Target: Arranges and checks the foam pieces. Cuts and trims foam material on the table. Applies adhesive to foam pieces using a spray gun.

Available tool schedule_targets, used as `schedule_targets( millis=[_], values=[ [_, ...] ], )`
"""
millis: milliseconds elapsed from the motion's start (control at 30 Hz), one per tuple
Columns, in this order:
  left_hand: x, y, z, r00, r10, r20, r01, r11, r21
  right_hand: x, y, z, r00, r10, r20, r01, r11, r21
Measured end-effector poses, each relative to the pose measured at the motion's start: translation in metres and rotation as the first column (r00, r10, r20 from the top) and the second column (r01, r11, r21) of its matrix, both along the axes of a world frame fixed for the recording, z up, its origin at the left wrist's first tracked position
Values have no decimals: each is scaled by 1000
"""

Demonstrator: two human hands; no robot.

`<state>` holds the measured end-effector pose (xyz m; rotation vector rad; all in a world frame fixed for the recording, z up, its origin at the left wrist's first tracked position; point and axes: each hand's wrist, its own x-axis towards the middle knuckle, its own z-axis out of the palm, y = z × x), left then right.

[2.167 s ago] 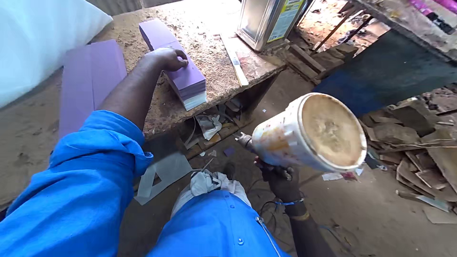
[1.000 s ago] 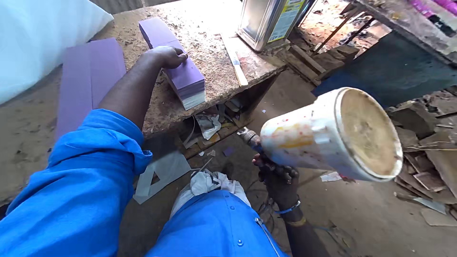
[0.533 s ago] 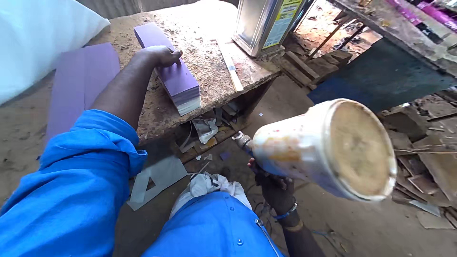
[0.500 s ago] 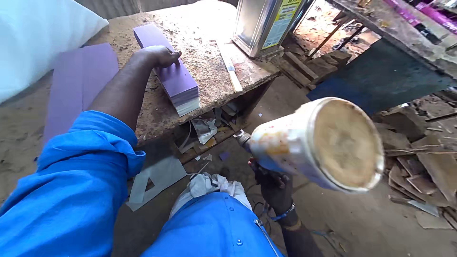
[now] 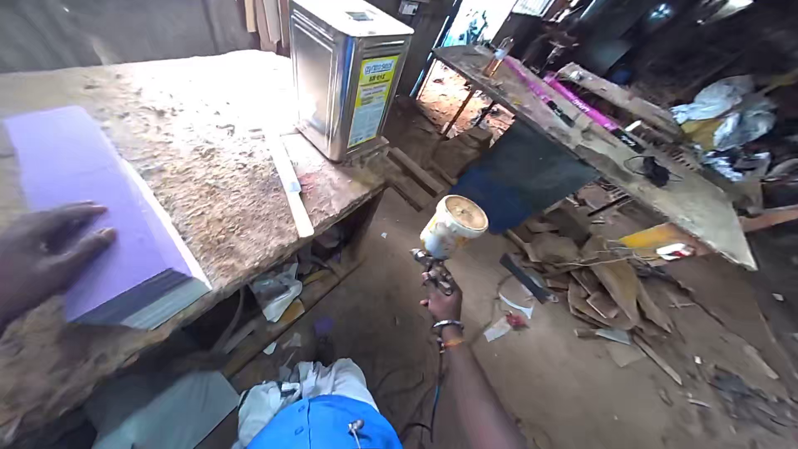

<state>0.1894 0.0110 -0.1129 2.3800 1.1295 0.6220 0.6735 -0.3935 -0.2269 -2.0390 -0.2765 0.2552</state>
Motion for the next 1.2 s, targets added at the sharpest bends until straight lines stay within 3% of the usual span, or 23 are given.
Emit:
schedule_targets(
  millis=[100, 167, 233, 300, 400, 500, 600, 667, 767, 867, 933, 1000, 1100, 1200],
  values=[
    [5, -19, -7, 947, 298, 121, -300, 954, -5, 73, 26, 5, 998, -31, 57, 39, 988, -149],
    [3, -20, -10, 865, 484, 132, -451, 866, -217, 113, 50, 5, 998, -24, 56, 32, 987, -157],
    [9, -24, 0, 804, 593, 53, -515, 738, -435, 147, 75, -5, 997, 73, -4, -73, 993, -92],
    [16, -27, 7, 781, 621, -67, -537, 613, -580, 178, 106, -26, 988, 140, -70, -142, 989, -30],
    [32, -30, 16, 778, 604, -170, -529, 485, -697, 210, 150, -53, 974, 187, -129, -203, 971, -124],
    [36, -25, 19, 741, 637, -211, -564, 420, -711, 238, 166, -92, 956, 283, -83, -290, 952, -101],
    [41, -19, 25, 715, 649, -261, -620, 415, -666, 236, 164, -90, 938, 343, 49, -323, 917, -233],
    [47, -24, 31, 710, 642, -290, -648, 434, -626, 212, 158, -68, 945, 315, 90, -276, 913, -301],
    [49, -23, 38, 736, 618, -275, -643, 514, -568, 161, 134, -52, 987, 94, 133, -80, 991, -103],
    [36, -19, 40, 770, 609, -191, -590, 563, -579, 94, 102, -55, 960, 28, 279, -33, 999, 16],
    [29, -22, 45, 785, 611, -100, -523, 569, -635, 28, 91, -47, 959, 150, 239, -151, 988, -15],
    [24, -30, 50, 784, 620, -10, -455, 564, -689, -41, 94, -37, 916, 377, 135, -378, 925, -19],
    [9, -38, 45, 767, 635, 91, -364, 547, -754, -134, 122, -29, 729, 685, -22, -671, 720, 174],
    [-14, -47, 25, 736, 648, 196, -259, 537, -803, -199, 170, 7, 476, 831, -288, -762, 553, 338]
  ],
)
